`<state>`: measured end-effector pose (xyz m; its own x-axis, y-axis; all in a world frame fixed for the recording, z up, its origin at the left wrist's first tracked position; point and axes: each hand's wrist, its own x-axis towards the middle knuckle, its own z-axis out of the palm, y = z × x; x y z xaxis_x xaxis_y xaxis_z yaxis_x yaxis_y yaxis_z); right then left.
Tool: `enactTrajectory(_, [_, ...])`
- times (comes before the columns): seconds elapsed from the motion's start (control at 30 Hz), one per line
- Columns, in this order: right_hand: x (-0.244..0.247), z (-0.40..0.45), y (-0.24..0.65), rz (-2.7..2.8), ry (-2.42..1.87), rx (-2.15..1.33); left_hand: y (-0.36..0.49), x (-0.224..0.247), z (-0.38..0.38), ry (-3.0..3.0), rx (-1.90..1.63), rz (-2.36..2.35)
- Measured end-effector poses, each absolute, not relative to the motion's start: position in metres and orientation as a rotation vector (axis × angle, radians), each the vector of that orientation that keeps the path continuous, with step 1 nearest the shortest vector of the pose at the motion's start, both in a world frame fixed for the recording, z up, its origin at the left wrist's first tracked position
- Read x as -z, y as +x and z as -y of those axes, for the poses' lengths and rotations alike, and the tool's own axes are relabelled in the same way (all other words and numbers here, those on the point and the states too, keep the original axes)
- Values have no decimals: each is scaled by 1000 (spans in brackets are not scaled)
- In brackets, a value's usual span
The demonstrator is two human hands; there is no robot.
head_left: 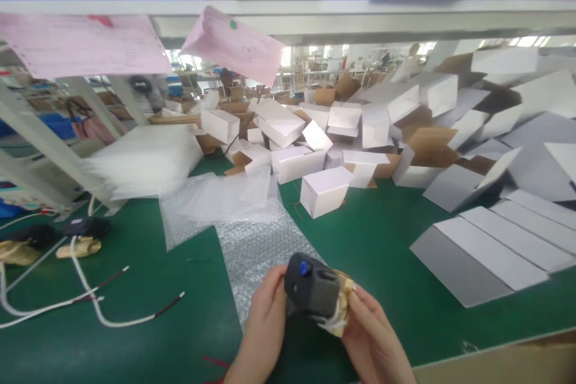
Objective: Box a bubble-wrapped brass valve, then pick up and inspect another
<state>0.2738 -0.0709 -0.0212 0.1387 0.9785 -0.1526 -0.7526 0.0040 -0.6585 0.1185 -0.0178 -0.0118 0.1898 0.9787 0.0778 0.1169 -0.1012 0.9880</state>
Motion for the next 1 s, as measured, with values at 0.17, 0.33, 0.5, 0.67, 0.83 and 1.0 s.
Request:
enactTrajectory(0.17, [34, 76, 301, 325, -750, -1329, 130, 22, 20, 1926, -856, -1111])
enactTrajectory(0.33, [44, 84, 320, 276, -777, -1368, 85, 0, 27, 2397, -331, -1420])
enactTrajectory(0.5, [44, 84, 316, 279, -806, -1344, 60, -7, 31, 2484, -150, -1322])
enactTrajectory(0.67, [36, 85, 304, 390, -822, -1350, 59, -3, 33, 2319, -246, -1396])
enactTrajectory(0.83, [32, 88, 295, 400, -851, -1282, 63, -5, 35, 2055, -295, -1487])
enactTrajectory(1.0, [42, 89, 303, 429, -844, -1319, 60, -9, 35, 2084, -403, -1426])
